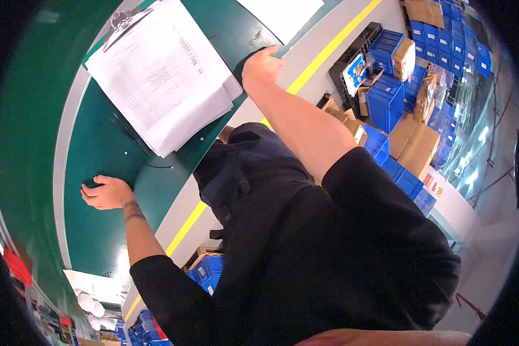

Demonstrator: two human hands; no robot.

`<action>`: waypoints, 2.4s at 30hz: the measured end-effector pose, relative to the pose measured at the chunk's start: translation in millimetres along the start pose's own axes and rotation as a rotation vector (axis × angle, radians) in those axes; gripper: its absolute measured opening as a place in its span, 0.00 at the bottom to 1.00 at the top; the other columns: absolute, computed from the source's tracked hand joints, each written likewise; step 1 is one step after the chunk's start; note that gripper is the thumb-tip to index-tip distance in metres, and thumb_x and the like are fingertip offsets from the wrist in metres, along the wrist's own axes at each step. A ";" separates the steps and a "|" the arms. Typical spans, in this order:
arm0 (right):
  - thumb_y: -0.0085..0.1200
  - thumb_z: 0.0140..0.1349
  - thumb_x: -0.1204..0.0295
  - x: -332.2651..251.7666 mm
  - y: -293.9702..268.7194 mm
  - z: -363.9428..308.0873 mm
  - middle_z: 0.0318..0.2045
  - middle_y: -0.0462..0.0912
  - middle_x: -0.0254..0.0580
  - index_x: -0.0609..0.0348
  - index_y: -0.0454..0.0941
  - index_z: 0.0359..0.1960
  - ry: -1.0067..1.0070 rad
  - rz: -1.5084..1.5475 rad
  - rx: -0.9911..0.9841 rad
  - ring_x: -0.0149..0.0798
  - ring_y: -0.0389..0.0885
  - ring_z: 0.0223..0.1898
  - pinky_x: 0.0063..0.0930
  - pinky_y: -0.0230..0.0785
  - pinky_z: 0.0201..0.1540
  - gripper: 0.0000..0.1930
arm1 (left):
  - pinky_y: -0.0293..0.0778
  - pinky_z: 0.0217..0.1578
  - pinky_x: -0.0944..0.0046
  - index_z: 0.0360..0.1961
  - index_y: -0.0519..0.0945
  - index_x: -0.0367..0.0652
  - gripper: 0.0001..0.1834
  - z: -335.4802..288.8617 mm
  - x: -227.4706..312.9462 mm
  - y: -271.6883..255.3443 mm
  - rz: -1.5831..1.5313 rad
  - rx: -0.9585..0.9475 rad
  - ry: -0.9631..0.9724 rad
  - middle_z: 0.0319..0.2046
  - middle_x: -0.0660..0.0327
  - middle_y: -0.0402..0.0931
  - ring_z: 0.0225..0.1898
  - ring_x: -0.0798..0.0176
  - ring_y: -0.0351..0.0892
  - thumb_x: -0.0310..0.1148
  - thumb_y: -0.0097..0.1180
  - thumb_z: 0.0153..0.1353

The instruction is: Inspecting small electronic components and using a manual press to assemble parts on a factory floor.

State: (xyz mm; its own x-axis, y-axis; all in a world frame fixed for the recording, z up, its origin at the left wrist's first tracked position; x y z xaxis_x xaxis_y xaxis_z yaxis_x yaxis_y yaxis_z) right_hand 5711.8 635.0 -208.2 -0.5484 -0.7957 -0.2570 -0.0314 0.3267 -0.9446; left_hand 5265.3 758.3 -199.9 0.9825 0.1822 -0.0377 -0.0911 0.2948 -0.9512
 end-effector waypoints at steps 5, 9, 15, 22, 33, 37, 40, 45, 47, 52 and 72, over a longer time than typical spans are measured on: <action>0.28 0.68 0.45 -0.5 -1.9 0.1 0.47 0.77 0.64 0.71 0.64 0.50 0.018 0.012 -0.027 0.62 0.77 0.48 0.53 0.67 0.52 0.34 | 0.65 0.55 0.48 0.54 0.70 0.39 0.23 -1.7 -1.3 3.1 0.024 -0.019 -0.002 0.56 0.57 0.67 0.57 0.53 0.67 0.43 0.47 0.63; 0.29 0.67 0.45 -3.5 -7.3 -3.1 0.48 0.77 0.64 0.71 0.64 0.52 0.006 0.046 -0.035 0.62 0.76 0.50 0.53 0.65 0.54 0.34 | 0.64 0.56 0.48 0.55 0.70 0.40 0.23 -2.7 -1.2 5.3 0.008 -0.024 -0.019 0.56 0.58 0.67 0.58 0.54 0.66 0.43 0.46 0.63; 0.30 0.67 0.45 -9.4 -15.7 -11.4 0.49 0.76 0.64 0.71 0.65 0.52 0.061 0.030 -0.050 0.63 0.76 0.50 0.54 0.64 0.55 0.34 | 0.63 0.57 0.48 0.54 0.70 0.40 0.23 -3.2 -1.7 4.9 -0.006 -0.016 -0.027 0.57 0.58 0.66 0.59 0.54 0.66 0.43 0.46 0.63; 0.30 0.67 0.46 -7.3 -11.7 -6.9 0.47 0.77 0.65 0.71 0.65 0.52 0.059 0.016 -0.008 0.63 0.77 0.49 0.54 0.64 0.54 0.34 | 0.63 0.57 0.49 0.54 0.70 0.40 0.23 -1.6 -0.6 4.3 -0.007 -0.021 -0.018 0.56 0.58 0.67 0.59 0.54 0.66 0.43 0.47 0.63; 0.31 0.67 0.46 -6.9 -10.8 -7.3 0.46 0.78 0.65 0.71 0.65 0.50 0.023 0.021 -0.049 0.62 0.78 0.48 0.53 0.67 0.52 0.33 | 0.63 0.56 0.47 0.54 0.70 0.39 0.23 -1.9 -2.1 3.7 0.000 -0.014 -0.020 0.56 0.57 0.67 0.59 0.53 0.66 0.43 0.47 0.63; 0.30 0.67 0.46 -6.2 -10.6 -4.4 0.45 0.78 0.64 0.71 0.65 0.50 0.040 -0.014 -0.043 0.62 0.78 0.48 0.53 0.67 0.52 0.33 | 0.64 0.56 0.47 0.54 0.70 0.38 0.23 -3.6 -0.4 4.8 0.008 -0.014 -0.015 0.56 0.57 0.67 0.58 0.53 0.66 0.43 0.48 0.62; 0.30 0.67 0.46 -4.3 -9.4 -0.6 0.46 0.78 0.64 0.71 0.66 0.49 0.027 0.003 -0.001 0.63 0.77 0.48 0.53 0.66 0.52 0.33 | 0.65 0.55 0.48 0.53 0.71 0.39 0.23 -3.5 0.7 6.7 -0.003 0.017 0.019 0.55 0.57 0.68 0.57 0.53 0.67 0.43 0.48 0.62; 0.30 0.68 0.46 -7.7 -9.3 -10.1 0.45 0.78 0.65 0.71 0.67 0.47 0.026 -0.002 0.007 0.63 0.78 0.47 0.54 0.67 0.51 0.33 | 0.66 0.55 0.48 0.52 0.71 0.40 0.22 -0.7 -3.7 2.5 0.041 0.028 0.033 0.55 0.57 0.68 0.56 0.53 0.68 0.43 0.49 0.62; 0.31 0.67 0.46 -13.7 -20.0 -17.6 0.45 0.78 0.63 0.70 0.67 0.47 0.075 0.001 -0.035 0.62 0.78 0.47 0.53 0.68 0.51 0.32 | 0.66 0.54 0.48 0.52 0.72 0.41 0.22 -0.5 -4.6 5.0 0.039 0.031 0.020 0.55 0.58 0.68 0.56 0.54 0.68 0.43 0.49 0.62; 0.30 0.68 0.46 -9.3 -13.7 -8.1 0.46 0.78 0.63 0.70 0.67 0.47 0.077 0.002 -0.021 0.61 0.78 0.47 0.53 0.67 0.51 0.32 | 0.67 0.53 0.48 0.52 0.71 0.41 0.22 -1.5 -2.2 7.8 0.047 0.016 0.018 0.55 0.58 0.68 0.56 0.55 0.68 0.44 0.49 0.62; 0.30 0.67 0.46 -5.7 -10.1 -4.8 0.49 0.76 0.64 0.73 0.65 0.50 0.004 0.059 -0.049 0.62 0.76 0.49 0.52 0.66 0.54 0.34 | 0.67 0.53 0.47 0.53 0.72 0.40 0.23 -2.5 -1.5 4.7 0.002 0.037 0.011 0.55 0.56 0.68 0.56 0.52 0.69 0.44 0.48 0.61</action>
State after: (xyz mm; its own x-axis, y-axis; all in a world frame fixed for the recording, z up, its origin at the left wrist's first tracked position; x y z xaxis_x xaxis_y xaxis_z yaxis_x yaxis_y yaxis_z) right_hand 5711.2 638.6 -196.2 -0.5541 -0.7721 -0.3111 -0.0396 0.3977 -0.9166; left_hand 5263.9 757.1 -205.1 0.9840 0.1729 -0.0435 -0.0993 0.3289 -0.9391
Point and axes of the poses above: each hand's wrist, its own z-axis towards the middle knuckle, its own y-axis out of the palm, x = y × z, the point moved 3 cm from there along z, towards the middle knuckle
